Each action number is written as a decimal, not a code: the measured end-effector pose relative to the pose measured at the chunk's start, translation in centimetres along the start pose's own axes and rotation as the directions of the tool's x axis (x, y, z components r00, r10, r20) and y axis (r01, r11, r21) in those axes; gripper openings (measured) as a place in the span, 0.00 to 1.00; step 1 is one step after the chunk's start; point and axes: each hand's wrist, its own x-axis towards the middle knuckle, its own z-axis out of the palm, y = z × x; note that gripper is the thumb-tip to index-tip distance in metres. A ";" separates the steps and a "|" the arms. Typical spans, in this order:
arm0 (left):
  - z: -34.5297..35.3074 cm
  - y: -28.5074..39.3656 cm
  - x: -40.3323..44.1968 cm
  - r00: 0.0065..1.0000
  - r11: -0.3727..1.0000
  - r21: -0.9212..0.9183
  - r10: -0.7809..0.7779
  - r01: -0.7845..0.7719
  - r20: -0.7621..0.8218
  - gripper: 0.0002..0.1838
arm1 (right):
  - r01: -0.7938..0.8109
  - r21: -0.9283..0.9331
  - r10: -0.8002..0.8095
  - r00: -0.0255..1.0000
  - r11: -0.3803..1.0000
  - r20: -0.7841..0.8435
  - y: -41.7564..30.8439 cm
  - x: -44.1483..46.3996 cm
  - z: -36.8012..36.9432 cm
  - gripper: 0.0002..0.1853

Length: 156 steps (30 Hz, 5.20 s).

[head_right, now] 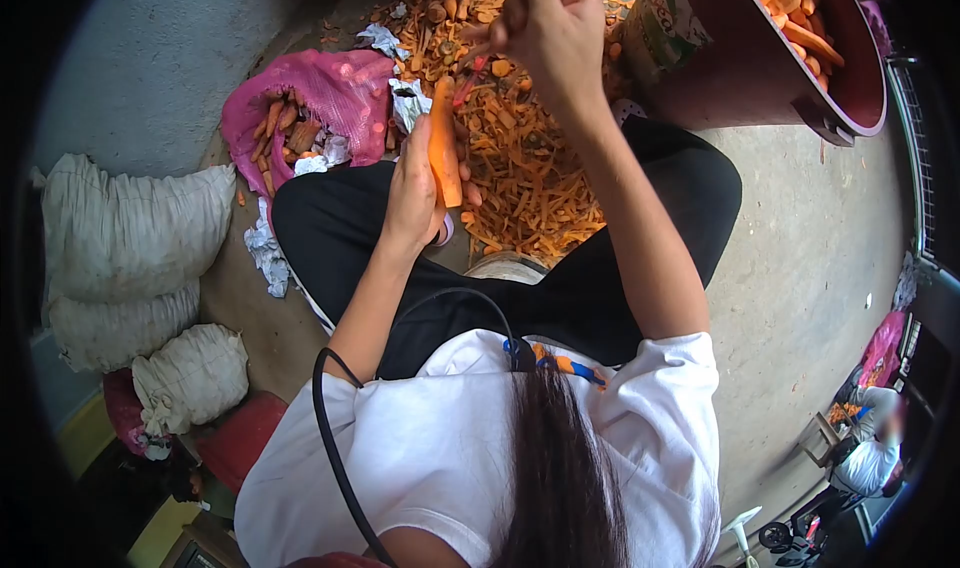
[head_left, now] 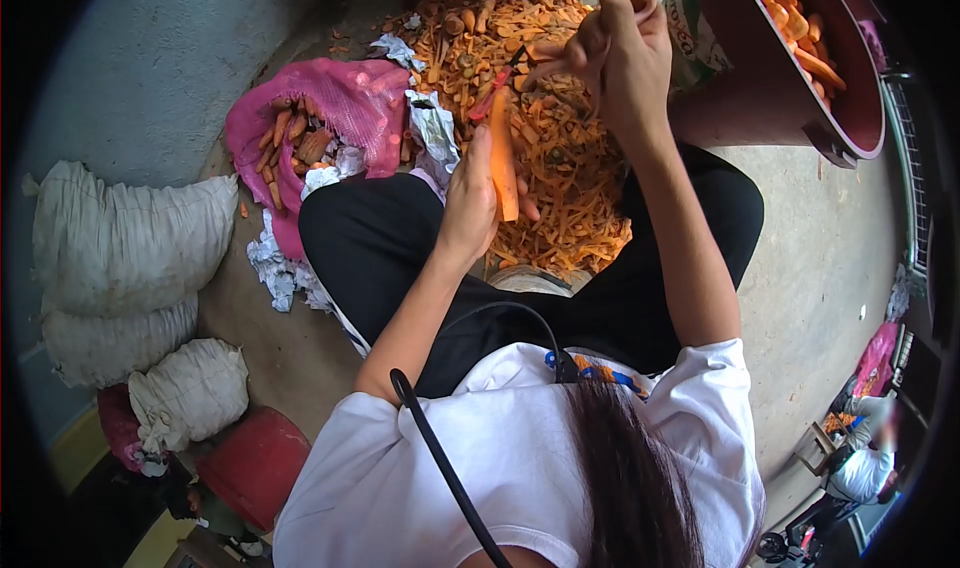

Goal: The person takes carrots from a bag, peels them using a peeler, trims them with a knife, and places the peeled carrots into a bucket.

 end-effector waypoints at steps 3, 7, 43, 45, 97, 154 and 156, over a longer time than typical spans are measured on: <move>-1.2 -0.2 0.5 0.992 0.973 -0.215 -0.065 0.088 0.111 0.23 | -0.145 -0.022 0.147 0.984 0.989 0.105 -0.3 -2.7 0.4 0.12; -0.7 0.1 0.5 0.978 0.874 -0.453 -0.097 0.173 0.185 0.17 | -0.181 0.141 0.168 0.981 0.973 0.099 0.6 -4.7 1.6 0.12; 1.7 0.1 -1.2 1.000 0.994 -0.105 -0.008 0.010 0.023 0.19 | -0.075 -0.142 0.073 0.997 0.987 -0.019 1.3 -3.5 1.3 0.12; 0.6 -1.5 -0.9 0.998 0.999 -0.024 0.034 -0.033 0.046 0.18 | 0.224 -0.358 -0.260 0.964 0.907 -0.055 3.9 1.3 -1.2 0.10; 1.0 0.5 -0.6 0.985 0.843 -0.523 -0.051 0.130 0.163 0.16 | -0.201 -0.020 0.202 0.976 0.979 0.076 1.3 -4.5 1.6 0.13; 1.9 0.0 -2.0 0.977 0.971 -0.232 -0.007 0.057 0.212 0.20 | 0.296 -0.515 -0.409 0.905 0.804 -0.120 6.3 3.3 -1.7 0.09; 1.9 0.4 -1.9 0.956 0.956 -0.272 -0.031 0.113 0.291 0.23 | 0.387 -0.627 -0.576 0.808 0.676 -0.123 8.0 5.9 -2.9 0.08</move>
